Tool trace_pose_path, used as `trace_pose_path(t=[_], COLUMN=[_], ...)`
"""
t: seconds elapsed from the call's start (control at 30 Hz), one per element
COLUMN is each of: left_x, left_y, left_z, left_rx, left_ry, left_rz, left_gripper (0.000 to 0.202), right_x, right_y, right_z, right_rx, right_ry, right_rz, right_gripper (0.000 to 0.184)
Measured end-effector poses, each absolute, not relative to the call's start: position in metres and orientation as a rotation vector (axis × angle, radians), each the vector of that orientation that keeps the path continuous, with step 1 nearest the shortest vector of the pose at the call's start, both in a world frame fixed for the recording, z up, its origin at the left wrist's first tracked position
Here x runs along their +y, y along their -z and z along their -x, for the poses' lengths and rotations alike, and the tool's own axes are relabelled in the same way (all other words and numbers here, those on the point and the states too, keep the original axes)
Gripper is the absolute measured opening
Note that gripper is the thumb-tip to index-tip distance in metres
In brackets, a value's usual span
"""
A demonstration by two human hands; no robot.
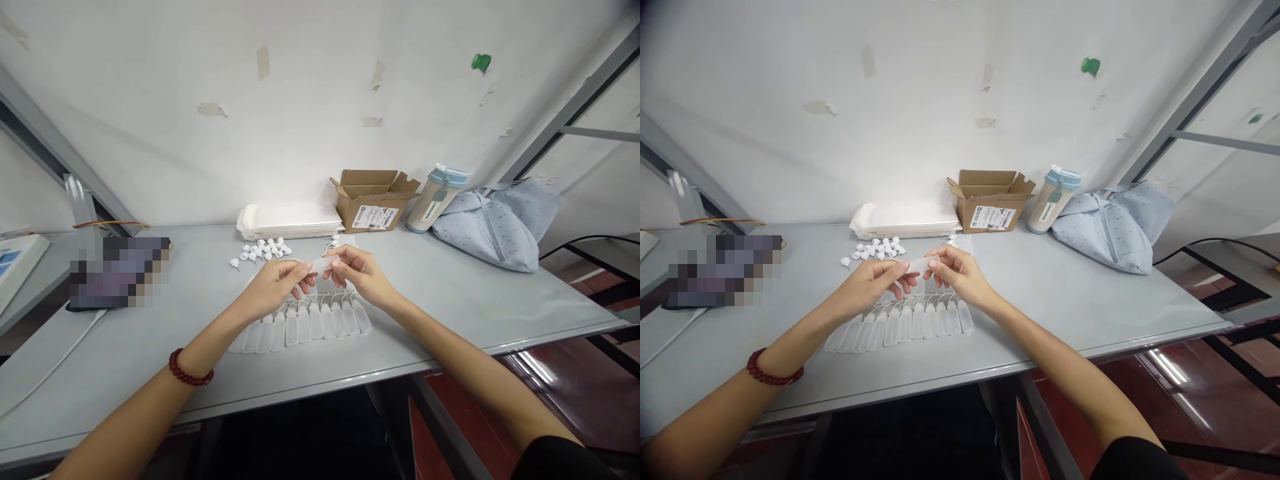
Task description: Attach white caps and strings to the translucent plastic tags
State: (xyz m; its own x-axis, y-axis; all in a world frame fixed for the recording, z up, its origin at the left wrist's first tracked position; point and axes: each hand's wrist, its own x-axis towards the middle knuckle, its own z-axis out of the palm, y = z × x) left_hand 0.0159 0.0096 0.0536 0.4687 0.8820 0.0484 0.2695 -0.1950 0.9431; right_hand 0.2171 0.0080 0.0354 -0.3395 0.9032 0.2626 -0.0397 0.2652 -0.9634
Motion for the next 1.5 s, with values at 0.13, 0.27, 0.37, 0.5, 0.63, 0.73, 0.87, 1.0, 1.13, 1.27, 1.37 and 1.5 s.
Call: trace_pose_path(t=[0.13,0.27,0.37,0.5,0.63,0.73,0.87,1.0,1.13,1.27,1.37,1.5], left_x=[0.012,0.011,0.011,0.012,0.011,0.008,0.003,0.000,0.000,-0.001,-0.002,0.000], left_y=[-0.051,-0.050,-0.049,-0.047,-0.047,-0.050,-0.053,-0.051,-0.048,-0.047,-0.048,-0.050], left_z=[-0.015,-0.014,-0.015,-0.015,-0.014,-0.014,-0.017,-0.020,-0.020,-0.020,-0.022,-0.023], left_rx=[0.959,0.957,0.941,0.939,0.956,0.997,1.073,1.110,1.066,1.058,1.125,1.102], left_ry=[-0.737,-0.744,-0.764,-0.808,-0.838,-0.839,-0.861,-0.926,-1.008,-1.016,-0.928,-0.822], left_rz=[-1.595,-1.544,-1.501,-1.508,-1.595,-1.741,-2.008,-2.269,-2.405,-2.404,-2.202,-1.869], left_gripper=[0.049,0.046,0.042,0.039,0.038,0.035,0.031,0.031,0.029,0.026,0.026,0.039], right_x=[0.007,0.007,0.007,0.005,0.004,0.003,0.003,0.003,0.003,0.004,0.005,0.005], right_y=[-0.035,-0.036,-0.037,-0.038,-0.039,-0.040,-0.040,-0.040,-0.041,-0.042,-0.042,-0.043], right_z=[-0.216,-0.216,-0.217,-0.216,-0.215,-0.215,-0.215,-0.216,-0.215,-0.215,-0.216,-0.215], right_rx=[-1.587,-1.618,-1.649,-1.658,-1.636,-1.635,-1.611,-1.570,-1.531,-1.506,-1.480,-1.468], right_ry=[-1.236,-1.203,-1.158,-1.148,-1.149,-1.134,-1.149,-1.195,-1.228,-1.256,-1.281,-1.281], right_rz=[0.822,0.853,0.870,0.878,0.893,0.899,0.926,0.958,0.973,0.986,0.970,0.929], right_gripper=[0.031,0.032,0.032,0.033,0.034,0.035,0.036,0.037,0.036,0.034,0.034,0.034])
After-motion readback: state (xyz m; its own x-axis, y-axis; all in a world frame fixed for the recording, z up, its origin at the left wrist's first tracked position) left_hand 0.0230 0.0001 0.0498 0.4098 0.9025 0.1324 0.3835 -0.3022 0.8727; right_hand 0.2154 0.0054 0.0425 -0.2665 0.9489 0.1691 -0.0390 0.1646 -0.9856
